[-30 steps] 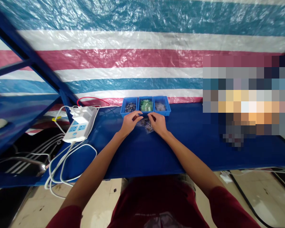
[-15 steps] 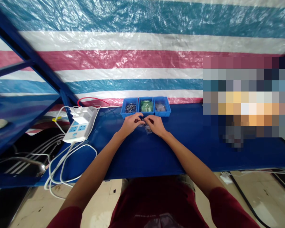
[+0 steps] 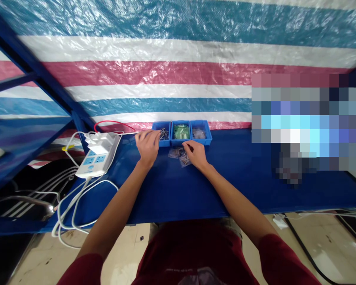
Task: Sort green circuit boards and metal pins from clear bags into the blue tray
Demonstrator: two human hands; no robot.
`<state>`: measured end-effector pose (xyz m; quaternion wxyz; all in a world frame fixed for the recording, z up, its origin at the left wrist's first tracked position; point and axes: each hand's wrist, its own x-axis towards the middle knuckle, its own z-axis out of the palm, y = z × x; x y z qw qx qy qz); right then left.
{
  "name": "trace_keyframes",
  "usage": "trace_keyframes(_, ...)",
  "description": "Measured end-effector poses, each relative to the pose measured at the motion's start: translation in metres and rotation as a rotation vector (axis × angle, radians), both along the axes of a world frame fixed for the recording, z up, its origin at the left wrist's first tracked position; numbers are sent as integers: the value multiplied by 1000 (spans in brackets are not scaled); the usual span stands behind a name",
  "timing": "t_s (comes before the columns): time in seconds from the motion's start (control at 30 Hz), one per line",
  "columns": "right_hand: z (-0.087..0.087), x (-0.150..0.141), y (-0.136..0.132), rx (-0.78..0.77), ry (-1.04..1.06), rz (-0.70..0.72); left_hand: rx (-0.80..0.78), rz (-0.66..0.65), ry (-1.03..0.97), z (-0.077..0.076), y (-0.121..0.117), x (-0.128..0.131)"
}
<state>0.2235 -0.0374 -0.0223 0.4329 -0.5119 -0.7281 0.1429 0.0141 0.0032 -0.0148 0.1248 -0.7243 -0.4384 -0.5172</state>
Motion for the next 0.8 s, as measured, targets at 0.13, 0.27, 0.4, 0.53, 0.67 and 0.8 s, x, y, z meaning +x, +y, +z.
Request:
trace_keyframes(0.13, 3, 0, -1, -162, -255, -105, -49, 47, 129, -2, 13, -11)
trace_keyframes(0.27, 7, -3, -5, -317, -470, -121, -76, 26, 202, -2, 8, -9)
trace_keyframes(0.4, 8, -6, -6, -356, -536, -119, -133, -96, 292, 0, 1, -1)
trace_keyframes(0.53, 8, -9, -6, -363, -544, -126, -183, -208, 367, 0, -5, 6)
trace_keyframes(0.67, 6, -8, -4, -361, -543, -159, -197, -261, 372, 1, -8, 11)
trace_keyframes(0.8, 6, -9, -4, -344, -576, -165, -212, -278, 358, 0, -10, 13)
